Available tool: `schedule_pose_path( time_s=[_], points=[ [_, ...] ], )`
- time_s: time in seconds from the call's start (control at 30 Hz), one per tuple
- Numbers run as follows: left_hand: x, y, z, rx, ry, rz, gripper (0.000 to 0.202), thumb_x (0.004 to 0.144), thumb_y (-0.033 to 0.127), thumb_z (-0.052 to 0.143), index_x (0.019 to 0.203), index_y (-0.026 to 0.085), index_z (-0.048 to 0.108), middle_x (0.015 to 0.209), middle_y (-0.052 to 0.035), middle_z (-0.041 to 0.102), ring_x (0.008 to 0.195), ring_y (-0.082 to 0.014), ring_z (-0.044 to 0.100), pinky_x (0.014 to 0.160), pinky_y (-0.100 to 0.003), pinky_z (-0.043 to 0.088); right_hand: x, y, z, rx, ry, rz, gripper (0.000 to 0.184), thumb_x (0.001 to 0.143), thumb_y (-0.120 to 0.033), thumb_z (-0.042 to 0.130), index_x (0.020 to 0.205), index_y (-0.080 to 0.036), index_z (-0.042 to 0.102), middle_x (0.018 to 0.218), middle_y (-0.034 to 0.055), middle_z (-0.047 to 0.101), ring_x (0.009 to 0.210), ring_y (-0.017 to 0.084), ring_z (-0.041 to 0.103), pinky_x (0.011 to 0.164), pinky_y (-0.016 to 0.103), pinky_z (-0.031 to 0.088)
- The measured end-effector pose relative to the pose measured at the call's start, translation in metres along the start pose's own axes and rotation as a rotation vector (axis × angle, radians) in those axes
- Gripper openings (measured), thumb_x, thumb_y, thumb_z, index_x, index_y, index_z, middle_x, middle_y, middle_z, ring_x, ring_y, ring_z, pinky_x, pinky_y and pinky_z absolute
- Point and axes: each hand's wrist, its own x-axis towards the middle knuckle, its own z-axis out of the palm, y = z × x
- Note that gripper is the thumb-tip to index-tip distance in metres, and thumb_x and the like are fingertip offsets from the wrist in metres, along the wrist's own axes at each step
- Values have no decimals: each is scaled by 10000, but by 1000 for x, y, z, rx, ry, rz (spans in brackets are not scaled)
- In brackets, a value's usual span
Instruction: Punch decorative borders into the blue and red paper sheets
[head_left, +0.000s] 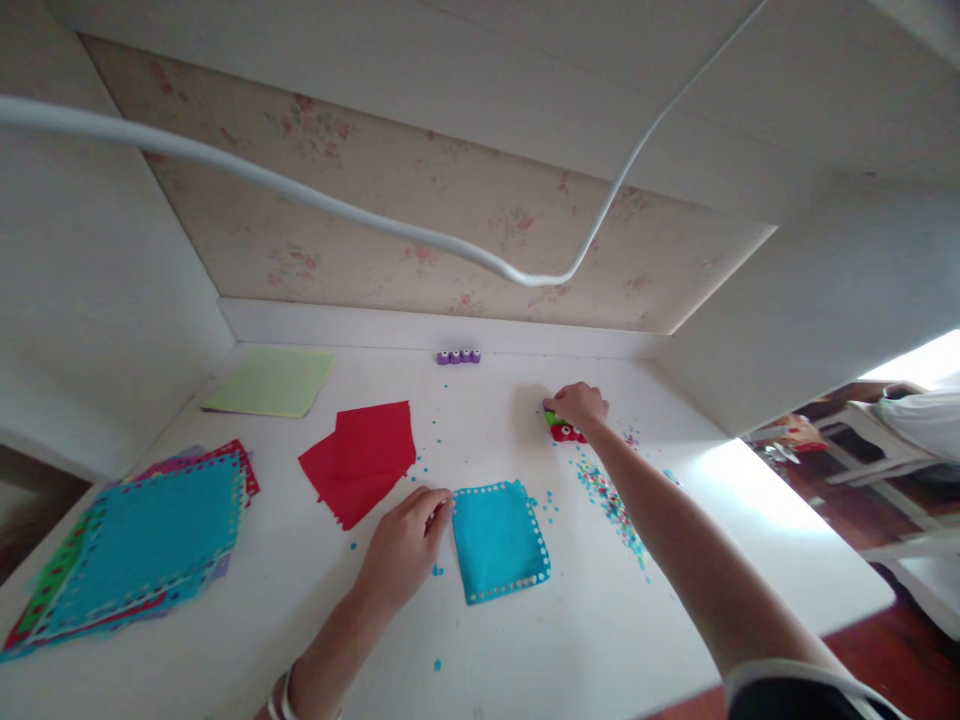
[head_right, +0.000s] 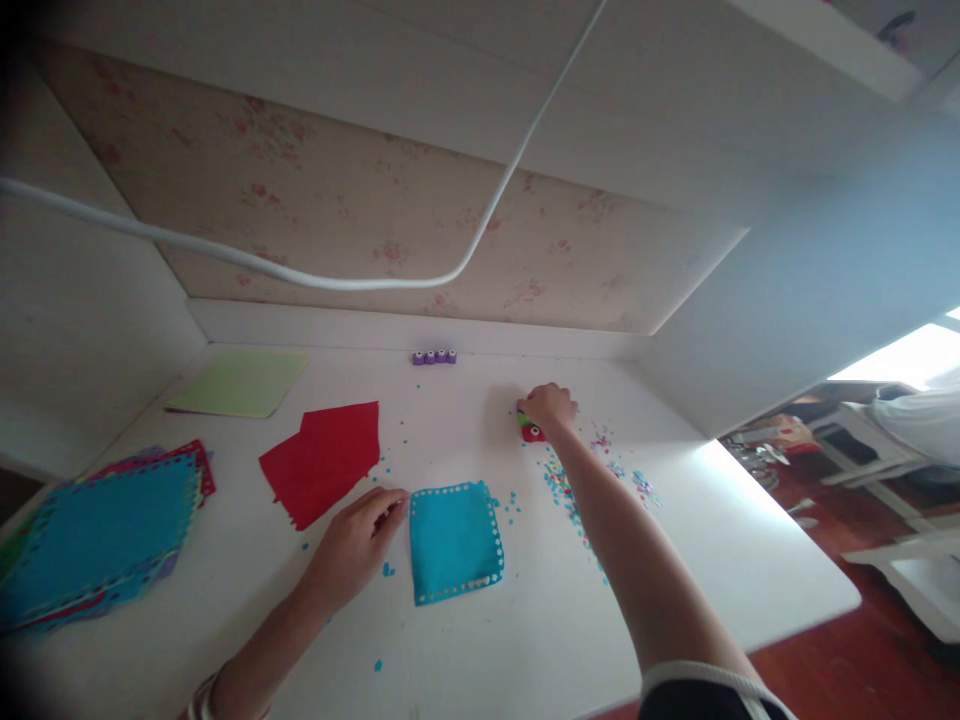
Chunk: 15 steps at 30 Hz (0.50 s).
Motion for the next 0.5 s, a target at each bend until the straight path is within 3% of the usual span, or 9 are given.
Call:
schedule_pose_path(
  time_s=[0.2,0.4,0.5],
  points=[
    [-2,1,0,18,-14,11,263,988,287,405,1023,215,655,966,-35,702,859,-156,662,804,-269,524,-7,-23,-7,-44,32,-134,444,806,-458,615,1131,-168,703,1223,190,601,1193,394,478,961,560,367],
    [-3,1,1,59,-21,25,262,982,263,407,1015,223,664,954,-35,719,846,-163,675,799,-271,534,-10,-94,12,45,-31,-443,445,915,-335,535,1342,-210,539,1357,105,541,1200,246,527,1012,330,402],
    [-3,1,0,92,-30,20,256,972,241,421,1029,223,670,964,-38,732,858,-174,687,815,-287,542,2,-130,21,76,-25,-495,447,926,-308,568,1355,-201,497,1403,116,486,1187,240,538,1008,372,432]
  ],
)
